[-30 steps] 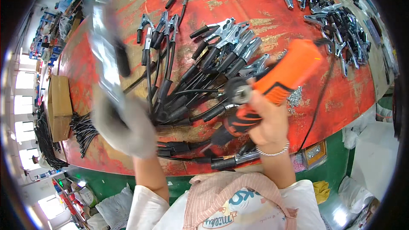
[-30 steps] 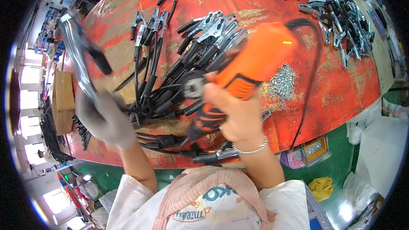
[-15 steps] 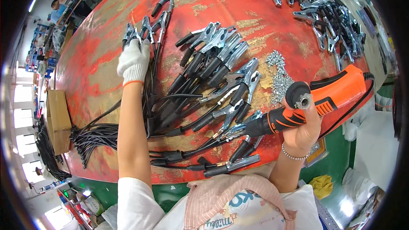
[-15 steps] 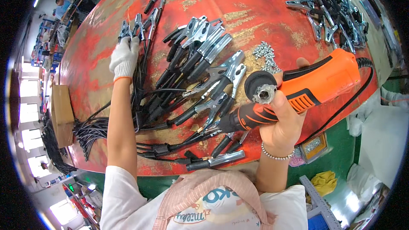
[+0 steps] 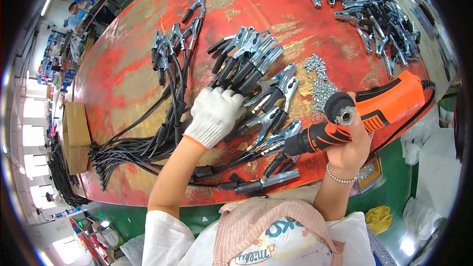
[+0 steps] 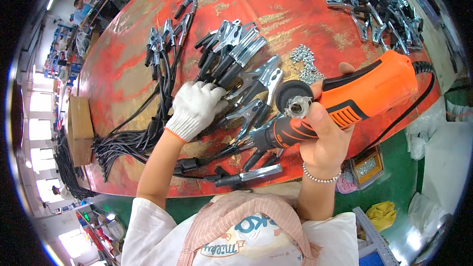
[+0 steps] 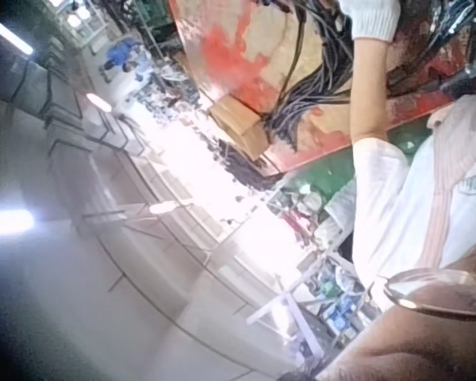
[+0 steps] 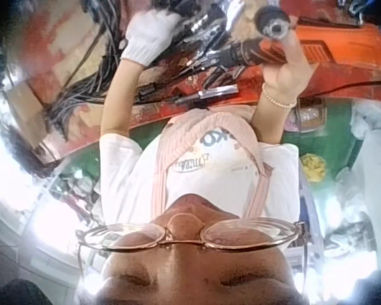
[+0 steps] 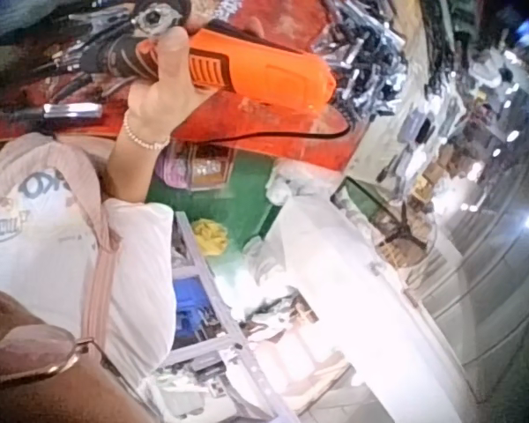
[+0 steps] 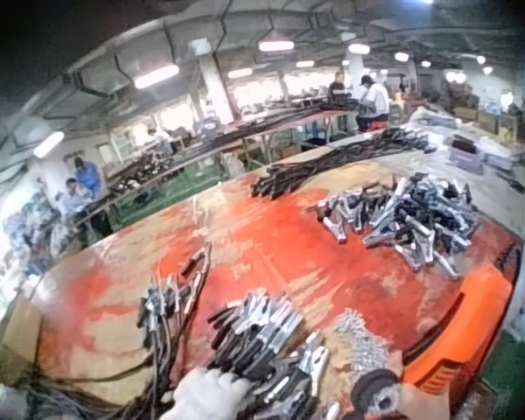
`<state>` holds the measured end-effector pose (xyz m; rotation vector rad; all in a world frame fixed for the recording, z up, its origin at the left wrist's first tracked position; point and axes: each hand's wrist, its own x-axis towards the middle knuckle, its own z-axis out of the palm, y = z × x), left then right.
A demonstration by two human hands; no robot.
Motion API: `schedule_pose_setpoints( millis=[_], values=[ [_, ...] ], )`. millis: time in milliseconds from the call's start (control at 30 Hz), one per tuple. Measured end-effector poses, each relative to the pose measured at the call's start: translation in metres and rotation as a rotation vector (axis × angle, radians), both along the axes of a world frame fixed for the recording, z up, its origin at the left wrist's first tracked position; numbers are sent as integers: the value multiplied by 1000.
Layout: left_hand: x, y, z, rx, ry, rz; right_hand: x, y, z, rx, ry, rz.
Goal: Assemble metal alligator clips to electrical wires using an electric screwdriver.
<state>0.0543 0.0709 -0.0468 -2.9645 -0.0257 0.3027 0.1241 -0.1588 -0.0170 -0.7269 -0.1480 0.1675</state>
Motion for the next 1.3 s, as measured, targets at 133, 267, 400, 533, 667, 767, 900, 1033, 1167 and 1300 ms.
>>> schedule_pose_setpoints(
  millis=[133, 267, 400, 533, 667, 767, 900, 1033, 1167, 1300],
  values=[
    [-1, 0, -7, 92, -4, -54, -4, -10, 0, 39, -48, 18],
    [-15, -2, 9, -43, -110, -169, -11, -19, 5, 68, -25, -7],
    [-25, 16, 7, -209, -111, -234, -11, -21, 12, 97, -20, -14],
    [-26, 15, 18, 13, -14, -267, -10, -21, 12, 84, -40, -7],
    [-22, 15, 21, -46, 119, -119, -12, -20, 14, 60, -30, -14],
    [-26, 25, 27, -261, 171, -8, -10, -19, 12, 68, -45, 8],
    [-31, 33, 41, -211, 160, -57, -9, -20, 10, 49, -37, -16],
    [-37, 41, 44, -162, 125, -43, -6, -26, 7, 3, -80, 5],
    [-53, 44, 37, -465, -27, -8, -3, -18, 6, 21, -72, 10],
    [-51, 32, 44, -351, 141, 51, -5, -2, 12, -19, -93, 78]
  ],
)
